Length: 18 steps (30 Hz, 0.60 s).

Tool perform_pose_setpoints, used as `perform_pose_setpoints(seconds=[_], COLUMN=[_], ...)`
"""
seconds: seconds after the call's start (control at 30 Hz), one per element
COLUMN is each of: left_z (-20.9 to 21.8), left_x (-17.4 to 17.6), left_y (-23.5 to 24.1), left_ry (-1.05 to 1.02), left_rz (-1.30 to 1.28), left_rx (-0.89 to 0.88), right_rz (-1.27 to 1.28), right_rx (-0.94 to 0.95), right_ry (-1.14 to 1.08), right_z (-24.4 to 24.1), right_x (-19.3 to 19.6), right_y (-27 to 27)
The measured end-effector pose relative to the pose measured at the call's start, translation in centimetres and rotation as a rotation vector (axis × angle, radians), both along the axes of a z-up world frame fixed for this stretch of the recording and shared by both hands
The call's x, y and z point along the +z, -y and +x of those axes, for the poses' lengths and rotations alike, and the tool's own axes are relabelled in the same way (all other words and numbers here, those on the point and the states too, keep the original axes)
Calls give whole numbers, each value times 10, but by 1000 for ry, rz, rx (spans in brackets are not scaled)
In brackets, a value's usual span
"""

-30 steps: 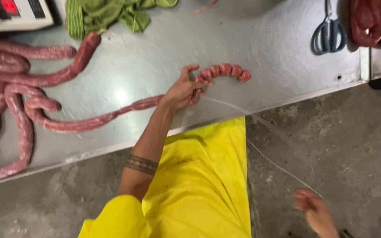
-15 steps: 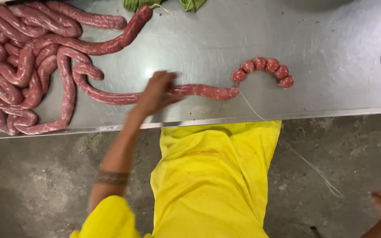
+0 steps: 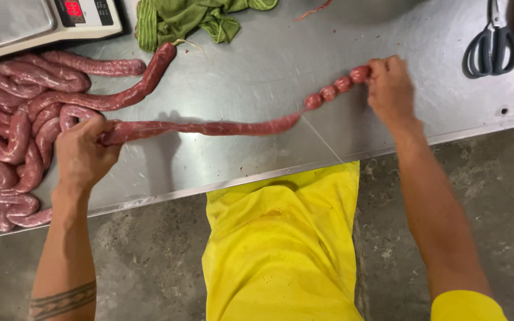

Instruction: The person portions long strands of sausage into small individual links by twisting the casing by hand and securing them with string. The person uses shears to cut the string after tying off a section of links.

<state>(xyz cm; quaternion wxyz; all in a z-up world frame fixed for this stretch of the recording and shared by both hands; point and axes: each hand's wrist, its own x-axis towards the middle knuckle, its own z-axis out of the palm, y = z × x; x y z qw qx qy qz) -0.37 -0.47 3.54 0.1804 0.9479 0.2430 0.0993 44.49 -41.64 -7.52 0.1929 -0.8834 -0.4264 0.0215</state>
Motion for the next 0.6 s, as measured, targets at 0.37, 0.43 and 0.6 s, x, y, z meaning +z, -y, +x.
perform_pose_setpoints(seconds=[0.37,0.43,0.6], left_z=[47,92,225], left_x=[-95,-94,-92], left_y=[91,85,27], left_ry=[4,156,387], left_rz=[88,87,-110], left_rx=[-24,6,17], right_rz=[121,69,100], right_rx=[-189,-170,-127], right_ry=[-217,-98,-108], right_z=[55,59,59], right_x=[-30,-37,-40], right_y=[46,49,62])
